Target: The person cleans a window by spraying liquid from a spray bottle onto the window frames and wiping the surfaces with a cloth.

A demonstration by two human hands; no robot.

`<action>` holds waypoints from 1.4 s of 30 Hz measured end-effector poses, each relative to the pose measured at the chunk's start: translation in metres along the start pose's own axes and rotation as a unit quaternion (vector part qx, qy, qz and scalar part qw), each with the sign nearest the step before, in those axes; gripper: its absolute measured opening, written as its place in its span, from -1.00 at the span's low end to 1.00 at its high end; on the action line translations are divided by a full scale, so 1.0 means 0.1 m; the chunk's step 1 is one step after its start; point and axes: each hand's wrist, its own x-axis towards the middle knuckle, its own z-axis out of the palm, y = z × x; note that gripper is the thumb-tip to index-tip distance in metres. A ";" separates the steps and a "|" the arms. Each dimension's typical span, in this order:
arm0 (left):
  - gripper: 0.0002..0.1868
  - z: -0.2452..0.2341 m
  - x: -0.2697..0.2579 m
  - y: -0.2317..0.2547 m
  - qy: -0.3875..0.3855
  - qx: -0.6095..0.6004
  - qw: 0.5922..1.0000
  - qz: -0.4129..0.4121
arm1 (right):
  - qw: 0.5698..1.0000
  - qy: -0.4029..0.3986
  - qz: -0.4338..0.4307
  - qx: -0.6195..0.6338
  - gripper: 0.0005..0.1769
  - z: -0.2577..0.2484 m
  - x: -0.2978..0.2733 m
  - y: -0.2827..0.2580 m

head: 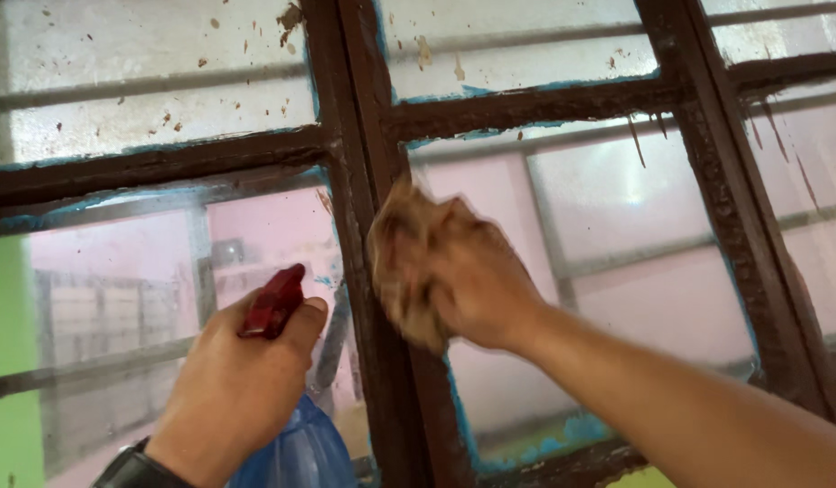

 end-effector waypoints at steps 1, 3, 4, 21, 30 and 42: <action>-0.50 0.00 0.00 -0.03 -0.002 0.004 1.000 0.001 | 1.000 0.001 0.004 0.002 -0.31 0.06 0.07 -0.03; -0.48 -0.01 0.03 -0.05 -0.055 0.002 0.998 -0.016 | 0.979 0.198 -0.018 0.056 -0.33 0.16 0.30 -0.06; -0.48 -0.01 0.03 -0.09 -0.052 0.006 0.999 -0.014 | 0.977 0.202 -0.017 0.059 -0.33 0.23 0.27 -0.09; -0.47 -0.11 0.05 -0.25 -0.047 -0.036 0.998 -0.016 | 0.995 0.016 -0.033 -0.088 -0.34 0.30 -0.54 -0.20; -0.49 -0.09 -0.04 -0.19 -0.037 -0.021 0.999 0.023 | 0.992 0.119 0.019 -0.019 -0.34 0.51 -0.43 0.04; -0.49 0.24 -0.19 -0.34 -0.015 -0.035 0.996 0.079 | 0.978 0.204 -0.046 0.005 -0.37 0.45 -0.68 -0.11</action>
